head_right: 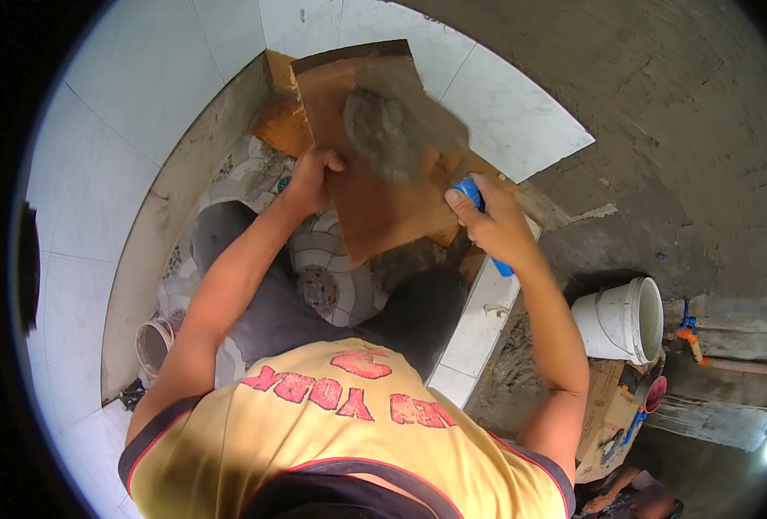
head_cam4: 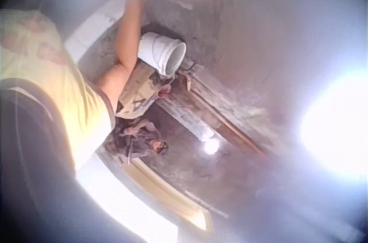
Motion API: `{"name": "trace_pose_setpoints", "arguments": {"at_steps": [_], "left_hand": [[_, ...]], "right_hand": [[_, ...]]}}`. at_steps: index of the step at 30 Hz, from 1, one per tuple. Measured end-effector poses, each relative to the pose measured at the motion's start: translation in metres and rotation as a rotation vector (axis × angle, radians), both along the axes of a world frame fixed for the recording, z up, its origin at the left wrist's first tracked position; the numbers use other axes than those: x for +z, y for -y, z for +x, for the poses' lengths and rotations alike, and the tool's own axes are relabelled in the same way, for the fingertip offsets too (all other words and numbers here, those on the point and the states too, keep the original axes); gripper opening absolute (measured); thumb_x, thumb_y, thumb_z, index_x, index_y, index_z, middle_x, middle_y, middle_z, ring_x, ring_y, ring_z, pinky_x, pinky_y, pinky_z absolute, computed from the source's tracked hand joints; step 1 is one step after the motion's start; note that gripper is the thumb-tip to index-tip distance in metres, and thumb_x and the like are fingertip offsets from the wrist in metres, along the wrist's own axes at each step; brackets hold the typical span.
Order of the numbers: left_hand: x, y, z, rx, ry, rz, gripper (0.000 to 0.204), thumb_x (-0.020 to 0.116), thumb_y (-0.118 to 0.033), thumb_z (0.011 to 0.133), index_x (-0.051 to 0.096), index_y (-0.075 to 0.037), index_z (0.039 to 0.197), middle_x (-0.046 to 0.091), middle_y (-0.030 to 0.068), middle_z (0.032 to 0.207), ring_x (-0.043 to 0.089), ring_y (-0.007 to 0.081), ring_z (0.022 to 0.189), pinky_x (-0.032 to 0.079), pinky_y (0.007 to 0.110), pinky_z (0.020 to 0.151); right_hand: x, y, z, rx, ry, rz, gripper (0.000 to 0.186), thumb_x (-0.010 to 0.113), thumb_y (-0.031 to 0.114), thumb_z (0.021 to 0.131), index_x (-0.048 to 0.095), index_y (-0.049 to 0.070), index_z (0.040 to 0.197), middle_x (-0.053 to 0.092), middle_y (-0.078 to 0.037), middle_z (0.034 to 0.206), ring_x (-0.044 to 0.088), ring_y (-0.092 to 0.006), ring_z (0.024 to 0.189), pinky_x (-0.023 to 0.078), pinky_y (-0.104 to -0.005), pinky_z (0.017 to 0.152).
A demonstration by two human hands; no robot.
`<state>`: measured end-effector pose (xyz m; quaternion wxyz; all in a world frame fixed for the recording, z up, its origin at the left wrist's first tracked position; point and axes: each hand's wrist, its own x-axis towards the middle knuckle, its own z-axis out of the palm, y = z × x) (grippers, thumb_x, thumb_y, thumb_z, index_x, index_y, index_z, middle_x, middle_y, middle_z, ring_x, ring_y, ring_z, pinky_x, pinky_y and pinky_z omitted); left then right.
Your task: The person applies mortar to a wall using a trowel and then positions a ceramic tile onto the prepared surface.
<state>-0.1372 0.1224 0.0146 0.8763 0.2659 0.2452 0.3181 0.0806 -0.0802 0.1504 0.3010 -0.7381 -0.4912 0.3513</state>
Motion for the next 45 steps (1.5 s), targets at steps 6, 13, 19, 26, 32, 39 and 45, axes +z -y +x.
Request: {"name": "trace_pose_setpoints", "arguments": {"at_steps": [6, 13, 19, 26, 32, 39, 45], "left_hand": [[0.001, -0.002, 0.002, 0.015, 0.022, -0.042, 0.033, 0.053, -0.005, 0.072, 0.063, 0.003, 0.102, 0.067, 0.0162, 0.103, 0.067, 0.0298, 0.094, 0.056, 0.043, 0.088], [0.049, -0.010, -0.007, -0.092, 0.046, -0.098, 0.038, 0.053, -0.008, 0.075, 0.059, 0.006, 0.110, 0.065, 0.0190, 0.108, 0.065, 0.0326, 0.099, 0.057, 0.046, 0.088], [0.071, -0.032, 0.001, -0.026, 0.031, -0.018, 0.035, 0.055, -0.011, 0.076, 0.059, 0.006, 0.107, 0.065, 0.0206, 0.106, 0.064, 0.0350, 0.098, 0.056, 0.048, 0.088], [0.083, -0.036, -0.007, -0.018, 0.074, -0.033, 0.030, 0.057, -0.009, 0.074, 0.061, 0.005, 0.100, 0.066, 0.0184, 0.097, 0.066, 0.0334, 0.091, 0.057, 0.047, 0.087], [0.098, -0.003, -0.002, -0.002, -0.107, 0.178, 0.031, 0.055, 0.001, 0.072, 0.061, 0.005, 0.102, 0.065, 0.0133, 0.096, 0.064, 0.0271, 0.090, 0.056, 0.040, 0.079], [0.013, 0.032, 0.002, 0.323, -0.005, 0.212, 0.053, 0.053, 0.004, 0.071, 0.054, -0.001, 0.124, 0.061, 0.0097, 0.111, 0.062, 0.0231, 0.102, 0.052, 0.036, 0.087], [-0.007, 0.051, -0.011, 0.335, 0.027, -0.098, 0.050, 0.050, 0.005, 0.068, 0.056, -0.002, 0.117, 0.062, 0.0098, 0.108, 0.062, 0.0263, 0.100, 0.053, 0.039, 0.090]], "right_hand": [[-0.012, 0.022, 0.001, 0.090, 0.620, 0.155, 0.040, 0.061, 0.037, 0.098, 0.059, -0.002, 0.103, 0.069, -0.022, 0.084, 0.067, -0.0427, 0.072, 0.052, -0.0486, 0.068], [-0.011, 0.039, 0.008, 0.189, 0.847, 0.147, 0.038, 0.063, 0.037, 0.096, 0.061, -0.001, 0.098, 0.067, -0.022, 0.080, 0.067, -0.0436, 0.074, 0.052, -0.0504, 0.066], [0.003, 0.033, 0.016, 0.167, 0.881, 0.311, 0.039, 0.064, 0.038, 0.095, 0.063, 0.000, 0.096, 0.067, -0.021, 0.080, 0.067, -0.0417, 0.072, 0.052, -0.0500, 0.063], [0.007, 0.035, 0.024, 0.247, 0.918, 0.256, 0.038, 0.064, 0.035, 0.095, 0.063, -0.002, 0.104, 0.068, -0.022, 0.083, 0.066, -0.0431, 0.073, 0.051, -0.0504, 0.065], [0.020, -0.013, 0.021, 0.202, 0.837, 0.385, 0.036, 0.064, 0.033, 0.095, 0.060, -0.002, 0.102, 0.066, -0.023, 0.081, 0.065, -0.0446, 0.072, 0.050, -0.0503, 0.065], [0.026, -0.027, -0.033, 0.162, 0.088, 0.047, 0.039, 0.059, 0.042, 0.099, 0.057, 0.003, 0.100, 0.059, -0.011, 0.071, 0.056, -0.0240, 0.055, 0.047, -0.0386, 0.053], [0.016, -0.017, -0.030, 0.054, -0.182, -0.289, 0.047, 0.053, 0.050, 0.101, 0.056, 0.003, 0.105, 0.059, -0.006, 0.074, 0.056, -0.0175, 0.055, 0.046, -0.0330, 0.049]]}}
